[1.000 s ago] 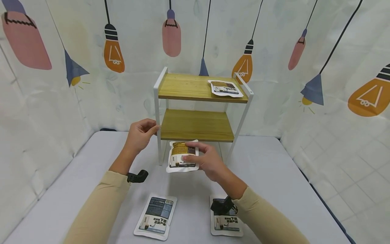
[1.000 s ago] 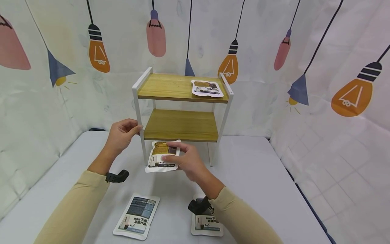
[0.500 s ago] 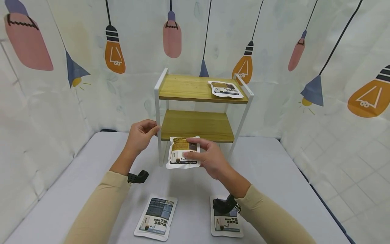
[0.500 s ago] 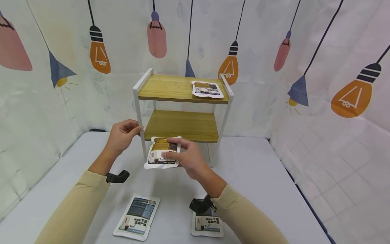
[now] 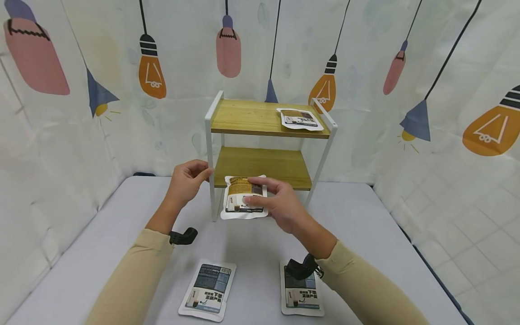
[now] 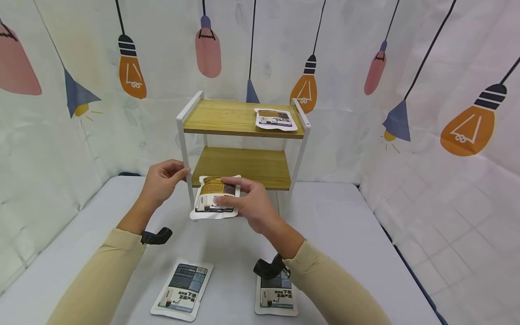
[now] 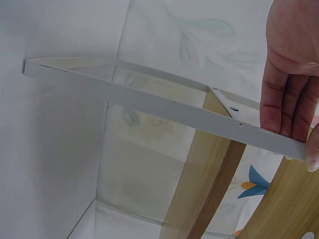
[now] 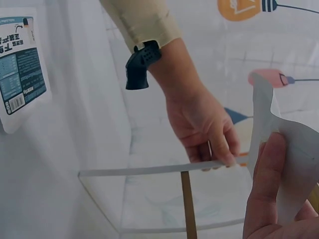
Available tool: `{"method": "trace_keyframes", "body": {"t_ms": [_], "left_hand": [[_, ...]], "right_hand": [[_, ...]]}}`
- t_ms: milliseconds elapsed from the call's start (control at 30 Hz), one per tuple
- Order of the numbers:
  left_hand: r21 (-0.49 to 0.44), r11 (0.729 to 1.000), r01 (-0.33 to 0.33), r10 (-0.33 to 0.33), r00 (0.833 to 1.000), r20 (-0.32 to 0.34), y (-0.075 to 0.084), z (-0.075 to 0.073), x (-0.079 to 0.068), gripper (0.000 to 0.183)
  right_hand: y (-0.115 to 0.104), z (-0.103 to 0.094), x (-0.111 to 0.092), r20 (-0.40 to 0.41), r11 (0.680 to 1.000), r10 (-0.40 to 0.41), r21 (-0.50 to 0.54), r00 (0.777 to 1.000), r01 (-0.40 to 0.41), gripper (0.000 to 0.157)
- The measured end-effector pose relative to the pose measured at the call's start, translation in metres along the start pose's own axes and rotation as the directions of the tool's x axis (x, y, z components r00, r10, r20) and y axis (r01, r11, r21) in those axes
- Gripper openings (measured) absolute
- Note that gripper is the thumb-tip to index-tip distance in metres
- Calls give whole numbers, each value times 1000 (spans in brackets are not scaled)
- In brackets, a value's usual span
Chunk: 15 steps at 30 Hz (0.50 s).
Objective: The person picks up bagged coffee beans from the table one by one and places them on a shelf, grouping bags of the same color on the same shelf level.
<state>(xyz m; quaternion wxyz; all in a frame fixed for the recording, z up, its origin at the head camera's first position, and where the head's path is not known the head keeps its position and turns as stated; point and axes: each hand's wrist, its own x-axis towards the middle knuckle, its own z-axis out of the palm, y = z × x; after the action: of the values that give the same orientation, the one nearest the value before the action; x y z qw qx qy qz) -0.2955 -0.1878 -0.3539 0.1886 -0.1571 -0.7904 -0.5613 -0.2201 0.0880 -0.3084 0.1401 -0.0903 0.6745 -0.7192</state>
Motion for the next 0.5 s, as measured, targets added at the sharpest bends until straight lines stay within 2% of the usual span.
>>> {"method": "trace_keyframes", "body": {"t_ms": [500], "left_hand": [[11, 1000, 1, -1, 1000, -3, -2, 0, 0, 23]], "right_hand": [[-13, 0, -2, 3, 1000, -18, -9, 1000, 18, 53]]}}
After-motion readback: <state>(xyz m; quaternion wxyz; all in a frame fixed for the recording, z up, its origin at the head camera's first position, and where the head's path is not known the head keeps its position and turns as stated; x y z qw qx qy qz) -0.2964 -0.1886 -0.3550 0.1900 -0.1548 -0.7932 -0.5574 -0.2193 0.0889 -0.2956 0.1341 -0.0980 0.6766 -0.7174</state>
